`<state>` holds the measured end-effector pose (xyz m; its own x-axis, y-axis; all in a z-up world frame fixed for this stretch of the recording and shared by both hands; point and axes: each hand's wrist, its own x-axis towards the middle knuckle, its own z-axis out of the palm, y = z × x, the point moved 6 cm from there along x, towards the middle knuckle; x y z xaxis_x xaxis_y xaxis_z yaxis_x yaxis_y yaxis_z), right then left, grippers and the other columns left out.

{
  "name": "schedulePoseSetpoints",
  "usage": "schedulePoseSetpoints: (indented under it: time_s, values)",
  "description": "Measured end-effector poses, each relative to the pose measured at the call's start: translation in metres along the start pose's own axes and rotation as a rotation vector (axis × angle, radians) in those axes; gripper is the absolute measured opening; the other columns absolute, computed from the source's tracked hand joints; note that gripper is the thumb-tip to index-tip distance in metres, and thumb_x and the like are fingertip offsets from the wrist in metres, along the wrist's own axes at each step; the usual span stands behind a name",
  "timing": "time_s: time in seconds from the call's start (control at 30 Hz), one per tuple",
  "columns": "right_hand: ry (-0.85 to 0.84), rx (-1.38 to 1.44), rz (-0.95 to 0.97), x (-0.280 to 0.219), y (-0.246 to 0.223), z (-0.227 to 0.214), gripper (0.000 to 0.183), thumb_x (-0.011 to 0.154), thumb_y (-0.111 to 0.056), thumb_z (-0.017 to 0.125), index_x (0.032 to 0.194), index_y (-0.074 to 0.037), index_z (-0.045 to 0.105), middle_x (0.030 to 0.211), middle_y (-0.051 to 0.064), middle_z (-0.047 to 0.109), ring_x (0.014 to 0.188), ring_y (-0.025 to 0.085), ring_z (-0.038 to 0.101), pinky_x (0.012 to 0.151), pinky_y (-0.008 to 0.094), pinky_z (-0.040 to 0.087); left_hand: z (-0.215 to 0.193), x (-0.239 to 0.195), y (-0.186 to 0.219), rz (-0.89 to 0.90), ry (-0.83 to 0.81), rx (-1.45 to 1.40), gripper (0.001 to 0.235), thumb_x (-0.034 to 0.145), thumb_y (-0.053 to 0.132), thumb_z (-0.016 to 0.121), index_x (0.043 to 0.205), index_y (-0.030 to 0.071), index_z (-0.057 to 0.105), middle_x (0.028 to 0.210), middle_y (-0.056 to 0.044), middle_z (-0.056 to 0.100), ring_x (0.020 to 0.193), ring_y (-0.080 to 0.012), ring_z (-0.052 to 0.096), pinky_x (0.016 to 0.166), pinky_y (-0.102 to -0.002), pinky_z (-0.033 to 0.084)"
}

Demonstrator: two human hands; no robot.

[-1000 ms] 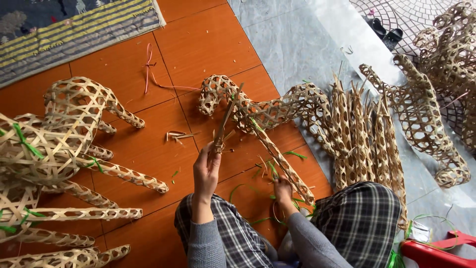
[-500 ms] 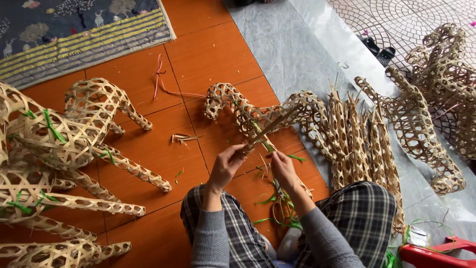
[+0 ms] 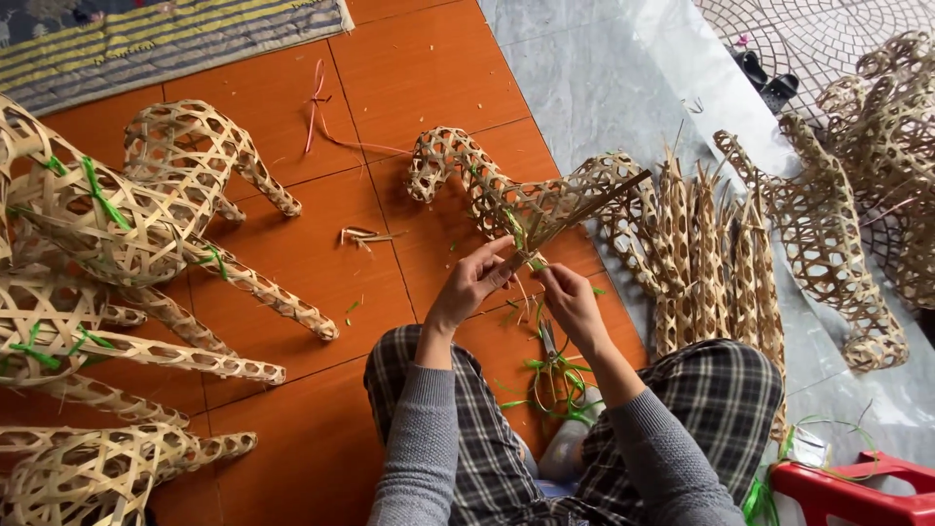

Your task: Weaving and tying bamboo strips to assemble giraffe-shaped decorative structures

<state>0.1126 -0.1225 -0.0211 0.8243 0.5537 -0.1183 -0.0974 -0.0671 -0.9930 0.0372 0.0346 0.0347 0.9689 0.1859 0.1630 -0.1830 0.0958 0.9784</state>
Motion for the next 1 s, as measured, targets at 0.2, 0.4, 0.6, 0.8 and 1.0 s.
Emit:
schedulePoseSetpoints:
  time_s: [0.2, 0.4, 0.6, 0.8, 1.0]
  values:
    - [0.083, -0.048, 0.004, 0.001, -0.006, -0.003, 0.022, 0.101, -0.015, 0.051, 0.097, 0.001, 0.067, 0.051, 0.001, 0.044, 0.047, 0.005, 0.042, 0.038, 0.017, 0.033, 0.002, -0.004, 0.003, -0.065, -0.051, -0.054, 0.06, 0.093, 0.024, 0.067, 0.142, -0.002, 0.045, 0.085, -0.017, 0.071, 0.078, -0.0191, 0.067, 0.078, -0.03, 0.051]
    - [-0.021, 0.051, 0.052, -0.005, -0.001, 0.011, 0.022, 0.101, -0.018, 0.055, 0.09, -0.004, 0.068, 0.049, 0.002, 0.047, 0.043, 0.005, 0.047, 0.035, 0.015, 0.039, 0.004, -0.003, -0.007, -0.023, -0.066, -0.073, 0.053, 0.093, 0.018, 0.069, 0.141, 0.005, 0.051, 0.084, -0.015, 0.07, 0.079, -0.0188, 0.067, 0.08, -0.03, 0.051]
    - [-0.075, -0.024, -0.038, -0.014, 0.004, 0.009, 0.019, 0.1, -0.012, 0.053, 0.097, -0.001, 0.069, 0.048, 0.003, 0.048, 0.044, 0.007, 0.048, 0.039, 0.019, 0.038, 0.009, -0.003, 0.008, -0.007, 0.023, 0.06, 0.025, 0.089, 0.015, 0.073, 0.112, 0.006, 0.072, 0.085, -0.011, 0.072, 0.078, -0.0146, 0.063, 0.076, -0.029, 0.051]
    - [-0.241, -0.936, -0.245, -0.047, -0.074, 0.024, 0.008, 0.093, -0.018, 0.057, 0.098, -0.012, 0.061, 0.078, 0.021, 0.068, 0.071, 0.048, 0.064, 0.063, 0.06, 0.051, 0.009, 0.003, -0.027, 0.068, 0.079, 0.374, 0.023, 0.085, 0.018, 0.077, 0.107, 0.013, 0.074, 0.091, -0.009, 0.073, 0.084, -0.0232, 0.07, 0.075, -0.032, 0.054]
    - [-0.63, -1.839, -0.275, -0.023, -0.12, 0.007, 0.014, 0.092, -0.016, 0.055, 0.083, -0.022, 0.065, 0.063, -0.003, 0.067, 0.051, 0.013, 0.063, 0.049, 0.028, 0.052, 0.04, -0.008, -0.028, -0.031, -0.204, 0.582, 0.021, 0.089, 0.031, 0.069, 0.108, 0.023, 0.072, 0.09, -0.003, 0.07, 0.089, -0.0256, 0.067, 0.08, -0.039, 0.052]
